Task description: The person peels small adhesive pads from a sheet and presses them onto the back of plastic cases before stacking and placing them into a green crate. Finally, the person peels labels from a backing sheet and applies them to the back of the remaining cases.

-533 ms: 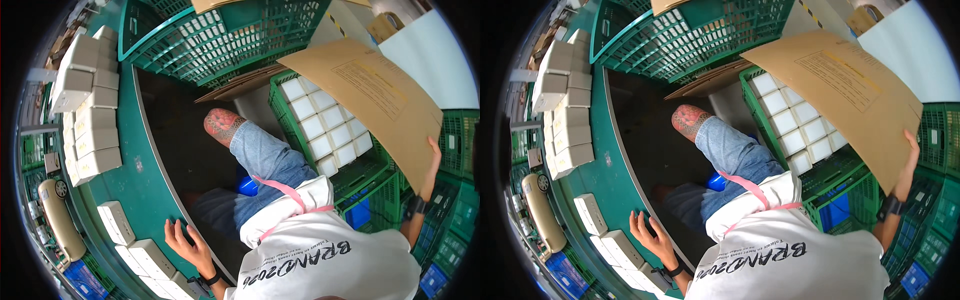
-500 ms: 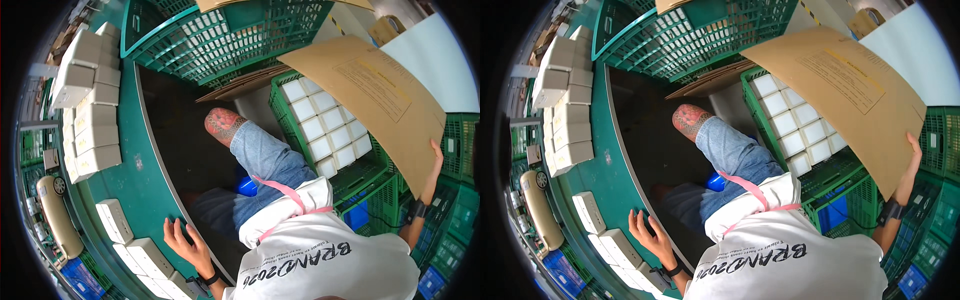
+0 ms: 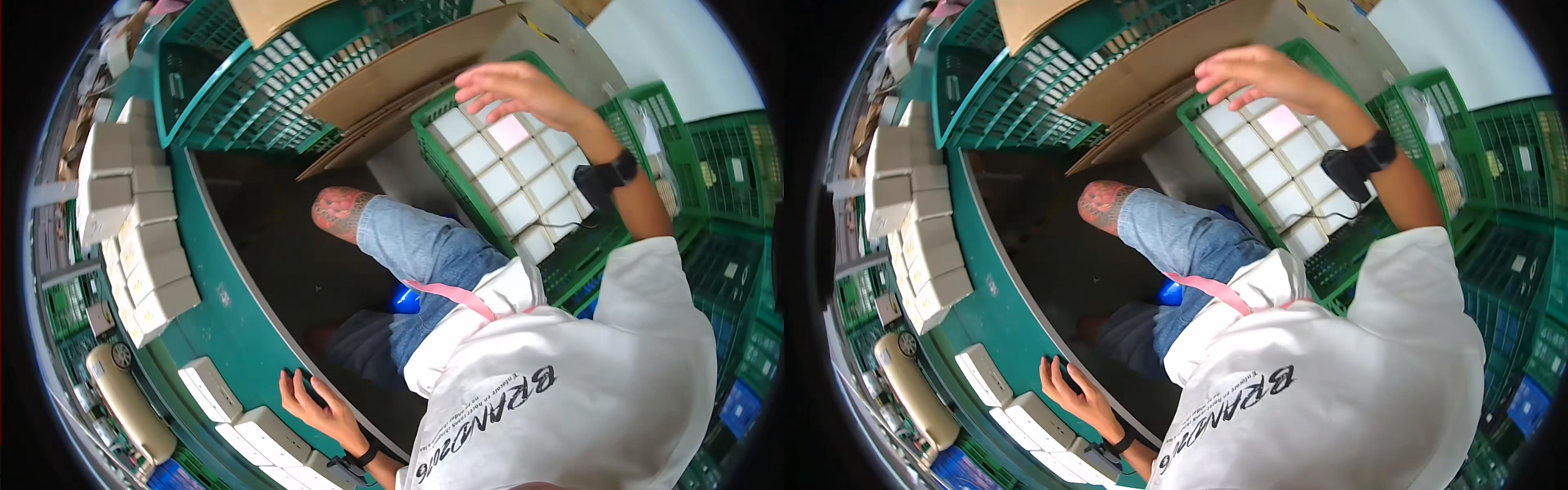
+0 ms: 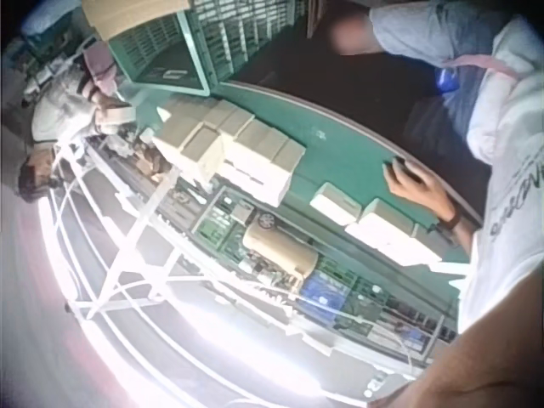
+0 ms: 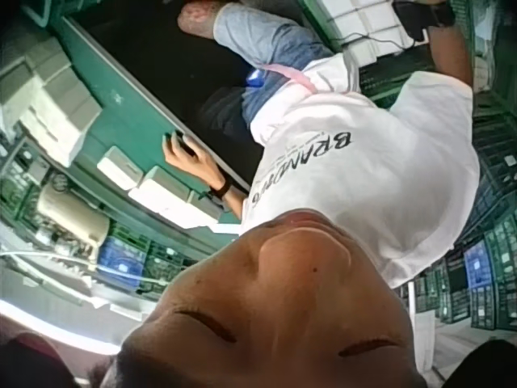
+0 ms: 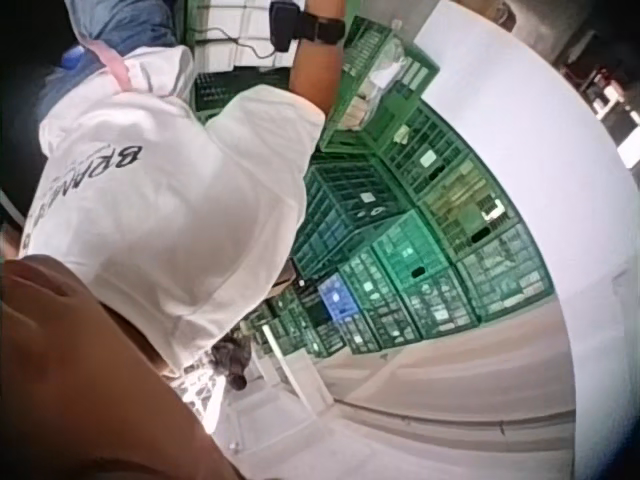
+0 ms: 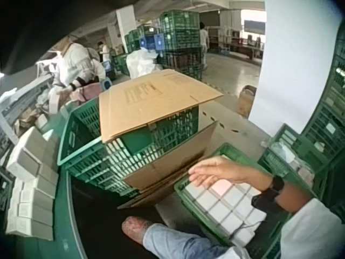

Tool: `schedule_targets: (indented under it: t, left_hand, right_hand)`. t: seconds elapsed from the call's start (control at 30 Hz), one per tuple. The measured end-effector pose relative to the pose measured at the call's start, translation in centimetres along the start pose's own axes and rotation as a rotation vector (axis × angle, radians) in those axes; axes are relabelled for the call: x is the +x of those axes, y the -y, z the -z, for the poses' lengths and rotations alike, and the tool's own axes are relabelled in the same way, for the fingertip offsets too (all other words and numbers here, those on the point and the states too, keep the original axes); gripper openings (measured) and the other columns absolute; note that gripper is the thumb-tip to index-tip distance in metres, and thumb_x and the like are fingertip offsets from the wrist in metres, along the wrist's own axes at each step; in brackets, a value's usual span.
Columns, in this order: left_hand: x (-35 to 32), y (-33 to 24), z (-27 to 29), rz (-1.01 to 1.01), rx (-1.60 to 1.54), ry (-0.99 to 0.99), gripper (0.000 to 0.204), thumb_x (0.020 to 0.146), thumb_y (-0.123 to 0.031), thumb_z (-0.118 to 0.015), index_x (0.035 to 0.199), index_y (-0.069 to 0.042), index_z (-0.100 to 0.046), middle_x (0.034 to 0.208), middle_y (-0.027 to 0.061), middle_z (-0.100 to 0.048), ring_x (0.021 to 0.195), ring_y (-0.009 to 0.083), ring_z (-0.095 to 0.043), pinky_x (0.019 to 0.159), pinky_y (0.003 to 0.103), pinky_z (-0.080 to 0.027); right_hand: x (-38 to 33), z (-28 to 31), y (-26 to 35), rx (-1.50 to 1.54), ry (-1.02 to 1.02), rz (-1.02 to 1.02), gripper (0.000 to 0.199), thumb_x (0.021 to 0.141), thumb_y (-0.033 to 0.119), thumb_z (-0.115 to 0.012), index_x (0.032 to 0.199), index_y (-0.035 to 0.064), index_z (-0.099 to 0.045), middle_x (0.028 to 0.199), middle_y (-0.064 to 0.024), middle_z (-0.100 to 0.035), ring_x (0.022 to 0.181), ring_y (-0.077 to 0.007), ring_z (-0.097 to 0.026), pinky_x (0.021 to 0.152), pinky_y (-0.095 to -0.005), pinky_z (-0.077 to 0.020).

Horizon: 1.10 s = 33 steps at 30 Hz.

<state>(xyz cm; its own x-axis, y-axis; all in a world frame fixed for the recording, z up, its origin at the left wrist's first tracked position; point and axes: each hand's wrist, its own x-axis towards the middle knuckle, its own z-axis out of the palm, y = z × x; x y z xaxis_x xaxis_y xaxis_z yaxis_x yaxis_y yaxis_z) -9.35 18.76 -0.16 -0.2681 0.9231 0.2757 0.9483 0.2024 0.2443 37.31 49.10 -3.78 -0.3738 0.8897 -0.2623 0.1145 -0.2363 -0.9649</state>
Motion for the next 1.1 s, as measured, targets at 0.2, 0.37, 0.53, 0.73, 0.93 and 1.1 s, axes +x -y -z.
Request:
schedule_targets:
  t: [0.2,0.37,0.53,0.73,0.93,1.1]
  left_hand:
    - [-0.1,-0.2,-0.1,0.006,0.049,-0.018,0.026,0.101,-0.015,-0.055,0.117,0.004,-0.062,0.131,0.0186,-0.056,0.117,0.0336,-0.053,0.096,0.042,-0.043]
    - [0.1,-0.9,-0.5,0.01,0.118,-0.011,0.026,0.101,-0.016,-0.055,0.116,0.004,-0.062,0.129,0.0183,-0.057,0.116,0.0329,-0.054,0.096,0.043,-0.044]
    - [0.1,-0.8,-0.5,-0.014,0.143,-0.013,0.027,0.102,-0.018,-0.054,0.116,0.004,-0.062,0.128,0.0178,-0.058,0.115,0.0322,-0.055,0.096,0.043,-0.044]
    - [0.0,-0.6,-0.7,-0.003,0.131,-0.042,0.029,0.102,-0.02,-0.054,0.116,0.004,-0.063,0.127,0.0172,-0.059,0.115,0.0317,-0.056,0.096,0.043,-0.044]
    - [-0.1,-0.6,-0.8,-0.012,0.138,-0.041,0.028,0.102,-0.019,-0.054,0.116,0.003,-0.063,0.127,0.0167,-0.059,0.115,0.0312,-0.056,0.097,0.043,-0.044]
    - [-0.1,-0.4,-0.7,-0.011,0.121,-0.041,0.029,0.102,-0.02,-0.055,0.117,0.003,-0.063,0.128,0.0162,-0.059,0.116,0.0305,-0.055,0.098,0.042,-0.044]
  right_hand:
    - [-7.8,4.1,-30.4,0.234,-0.738,-0.434,0.025,0.092,0.03,-0.065,0.107,0.0105,-0.067,0.089,-0.0013,-0.068,0.074,-0.0098,-0.063,0.061,-0.0241,-0.0501]
    - [-22.9,-4.1,-48.0,0.502,-1.465,-0.933,0.042,0.086,0.055,-0.067,0.08,0.0135,-0.06,0.069,-0.0017,-0.058,0.059,-0.015,-0.056,0.051,-0.0303,-0.0451]
    - [-22.7,-10.2,-47.9,1.155,-1.132,-0.772,0.073,0.085,0.064,-0.064,0.133,0.0098,-0.056,0.126,-0.0101,-0.062,0.113,-0.0287,-0.057,0.098,-0.0422,-0.0435]
    - [-20.4,-10.6,-46.1,1.325,-0.957,-0.521,0.077,0.082,0.067,-0.066,0.133,0.0104,-0.056,0.13,-0.0068,-0.061,0.121,-0.0279,-0.053,0.107,-0.0405,-0.0378]
    - [-21.9,-10.9,-48.7,1.002,-1.036,-0.742,0.079,0.079,0.061,-0.075,0.136,0.0115,-0.053,0.133,-0.006,-0.058,0.126,-0.0253,-0.05,0.106,-0.0397,-0.0371]
    - [-22.6,-8.6,-48.2,0.995,-0.878,-0.895,0.084,0.075,0.056,-0.08,0.142,0.0171,-0.048,0.14,-0.0071,-0.053,0.131,-0.0255,-0.046,0.105,-0.0447,-0.0383]
